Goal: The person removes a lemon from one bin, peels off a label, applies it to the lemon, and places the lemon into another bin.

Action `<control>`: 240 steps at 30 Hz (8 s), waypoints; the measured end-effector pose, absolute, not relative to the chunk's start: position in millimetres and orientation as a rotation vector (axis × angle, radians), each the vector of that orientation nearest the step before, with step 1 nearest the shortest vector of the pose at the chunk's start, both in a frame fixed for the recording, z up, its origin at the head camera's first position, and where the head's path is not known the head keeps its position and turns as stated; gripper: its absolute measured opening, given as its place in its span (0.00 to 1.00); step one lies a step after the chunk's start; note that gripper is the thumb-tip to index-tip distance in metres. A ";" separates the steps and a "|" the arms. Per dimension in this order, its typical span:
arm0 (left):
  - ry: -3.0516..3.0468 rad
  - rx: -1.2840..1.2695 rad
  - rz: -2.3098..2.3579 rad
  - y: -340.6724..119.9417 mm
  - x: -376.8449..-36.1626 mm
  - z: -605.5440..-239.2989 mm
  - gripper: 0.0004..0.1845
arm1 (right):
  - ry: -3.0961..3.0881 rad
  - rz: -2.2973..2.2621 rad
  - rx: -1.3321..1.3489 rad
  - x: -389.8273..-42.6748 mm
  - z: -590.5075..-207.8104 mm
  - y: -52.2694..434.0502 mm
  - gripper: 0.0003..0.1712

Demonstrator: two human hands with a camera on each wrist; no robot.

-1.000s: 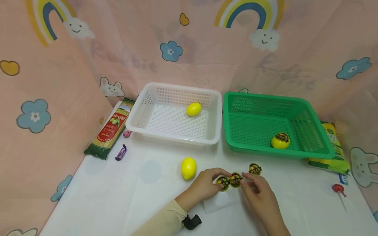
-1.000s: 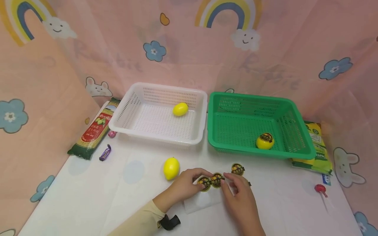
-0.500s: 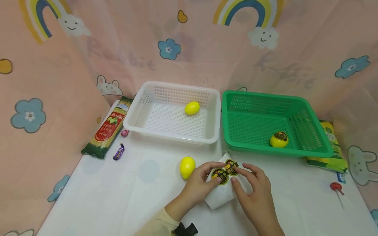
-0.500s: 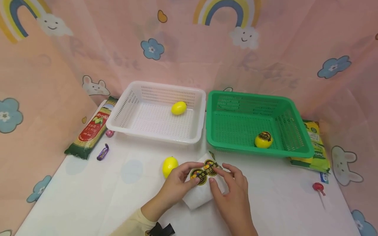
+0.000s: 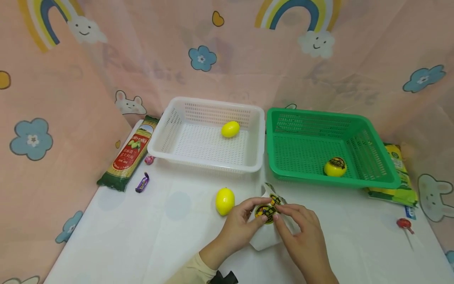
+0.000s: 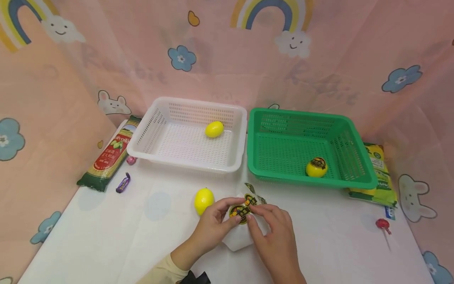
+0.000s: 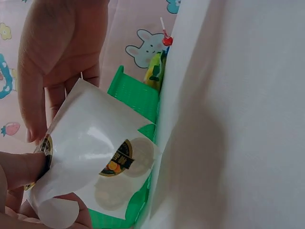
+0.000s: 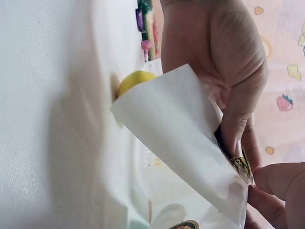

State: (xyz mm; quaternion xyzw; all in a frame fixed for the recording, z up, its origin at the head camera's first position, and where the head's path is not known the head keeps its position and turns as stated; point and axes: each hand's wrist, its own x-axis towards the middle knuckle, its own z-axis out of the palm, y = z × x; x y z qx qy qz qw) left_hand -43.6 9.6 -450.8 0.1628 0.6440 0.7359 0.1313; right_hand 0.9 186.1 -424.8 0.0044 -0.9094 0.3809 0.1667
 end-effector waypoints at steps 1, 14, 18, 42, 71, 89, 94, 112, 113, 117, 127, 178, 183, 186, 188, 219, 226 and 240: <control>1.894 0.473 2.117 9.7 -43.1 -451.2 0.23 | -2.595 1.083 -0.002 0.5 -424.7 186.3 0.13; 2.099 0.529 1.909 6.7 -41.7 -454.0 0.26 | -2.697 0.987 -0.151 -2.5 -421.2 189.3 0.09; 2.091 0.587 1.870 6.1 -43.4 -453.5 0.29 | -2.729 1.039 -0.160 -3.9 -418.5 192.3 0.08; 2.249 0.655 1.564 1.6 -50.6 -458.2 0.37 | -2.870 1.207 -0.416 -4.5 -411.7 206.6 0.19; 2.864 0.960 0.532 7.4 -51.8 -446.8 0.25 | -2.677 1.242 -0.655 -6.1 -410.0 221.6 0.18; 2.714 0.325 1.044 -55.8 -78.5 -445.9 0.28 | -2.693 1.352 -0.618 -9.4 -405.1 208.7 0.20; 2.655 0.300 1.123 -56.1 -80.9 -446.5 0.26 | -2.692 1.379 -0.602 -11.0 -402.3 203.4 0.19; 1.806 0.457 2.368 -10.3 -64.8 -436.8 0.32 | -2.230 2.059 -0.311 -32.7 -371.7 158.0 0.13; 1.775 0.477 2.395 -8.8 -63.2 -437.8 0.33 | -2.235 2.070 -0.335 -33.6 -371.7 156.7 0.14; 1.681 0.540 2.481 -4.0 -56.9 -441.2 0.34 | -2.245 2.113 -0.440 -35.4 -374.8 154.1 0.16; 1.754 0.609 2.545 0.7 -54.7 -446.1 0.20 | -2.197 2.155 -0.496 -39.3 -386.2 150.5 0.16; 1.195 0.416 2.615 -14.1 -54.3 -434.3 0.24 | -2.351 1.139 0.556 -43.2 -421.4 139.0 0.20; 1.249 0.490 2.580 -19.0 -55.7 -433.4 0.23 | -2.447 1.178 0.524 -46.1 -422.0 145.1 0.33; 1.310 0.538 2.563 -21.7 -56.7 -432.9 0.20 | -2.492 1.225 0.433 -44.2 -418.2 150.4 0.38; 1.355 0.536 2.565 -21.6 -58.0 -432.9 0.18 | -2.458 1.255 0.388 -42.8 -415.1 151.9 0.35; 1.619 0.515 2.573 -9.2 -51.8 -439.8 0.26 | -2.362 1.128 0.330 -45.4 -432.8 136.7 0.29; 1.674 0.493 2.503 -10.5 -53.5 -438.5 0.27 | -2.385 1.164 0.336 -45.6 -426.1 144.4 0.32; 1.600 0.492 2.539 -8.2 -52.5 -440.5 0.24 | -2.321 1.155 0.418 -42.4 -438.2 138.7 0.29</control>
